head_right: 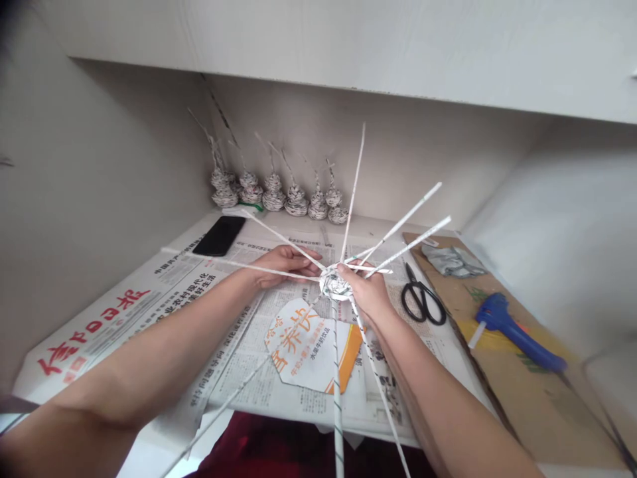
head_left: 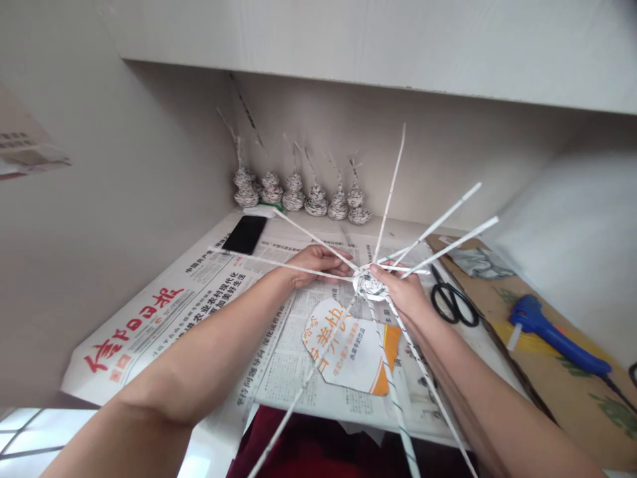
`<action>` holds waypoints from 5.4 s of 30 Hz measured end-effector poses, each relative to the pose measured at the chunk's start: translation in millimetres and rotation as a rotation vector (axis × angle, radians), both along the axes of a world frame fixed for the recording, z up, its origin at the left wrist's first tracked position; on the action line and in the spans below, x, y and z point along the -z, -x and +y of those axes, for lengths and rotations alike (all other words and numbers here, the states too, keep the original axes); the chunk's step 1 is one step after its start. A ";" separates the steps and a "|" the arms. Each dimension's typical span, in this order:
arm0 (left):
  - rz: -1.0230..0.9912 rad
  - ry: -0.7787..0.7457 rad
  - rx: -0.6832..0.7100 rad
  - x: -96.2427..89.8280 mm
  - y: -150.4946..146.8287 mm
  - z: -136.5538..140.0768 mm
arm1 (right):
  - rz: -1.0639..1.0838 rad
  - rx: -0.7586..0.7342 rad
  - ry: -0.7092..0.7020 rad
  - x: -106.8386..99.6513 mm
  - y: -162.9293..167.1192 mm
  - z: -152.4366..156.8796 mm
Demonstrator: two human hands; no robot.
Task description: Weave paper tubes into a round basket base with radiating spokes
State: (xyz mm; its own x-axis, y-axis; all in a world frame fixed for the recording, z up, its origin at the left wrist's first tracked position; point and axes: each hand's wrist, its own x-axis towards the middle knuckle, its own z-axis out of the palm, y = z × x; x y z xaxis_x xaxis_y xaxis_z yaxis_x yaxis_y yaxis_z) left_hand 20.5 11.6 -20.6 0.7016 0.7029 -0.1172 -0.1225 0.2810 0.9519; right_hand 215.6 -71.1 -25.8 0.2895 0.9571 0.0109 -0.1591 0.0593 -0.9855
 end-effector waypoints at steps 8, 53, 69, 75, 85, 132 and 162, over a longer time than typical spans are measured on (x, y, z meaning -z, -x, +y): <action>0.019 0.024 0.127 -2.7 -13.0 -16.5 | -0.219 -0.007 -0.033 10.1 -2.7 -1.2; -0.062 0.022 -0.103 -1.3 -26.0 -23.4 | -0.309 0.011 -0.076 9.7 3.3 -4.7; 0.122 -0.119 0.000 2.9 -22.2 -19.8 | -0.409 -0.095 -0.057 -2.4 8.4 -12.2; 0.172 -0.130 -0.060 -1.3 -24.4 -22.6 | -0.439 -0.105 -0.086 2.1 7.8 -11.6; 0.075 -0.086 -0.126 1.1 -21.5 -18.4 | -0.091 -0.347 -0.060 1.6 3.3 -7.7; 0.192 -0.073 -0.057 4.4 -27.9 -26.2 | -0.142 -0.266 0.003 6.0 -14.8 6.1; 0.269 -0.099 -0.324 -7.3 -31.6 -29.9 | 0.003 -0.062 -0.114 -9.9 2.2 -6.0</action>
State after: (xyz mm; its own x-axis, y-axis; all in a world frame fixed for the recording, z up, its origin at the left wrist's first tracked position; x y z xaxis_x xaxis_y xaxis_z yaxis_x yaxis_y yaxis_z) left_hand 52.0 -18.3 -13.3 0.3962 0.8990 -0.1865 0.0673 0.1742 0.9824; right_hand 213.4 -77.1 -15.9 0.2298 0.9658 0.1200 -0.1693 0.1611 -0.9723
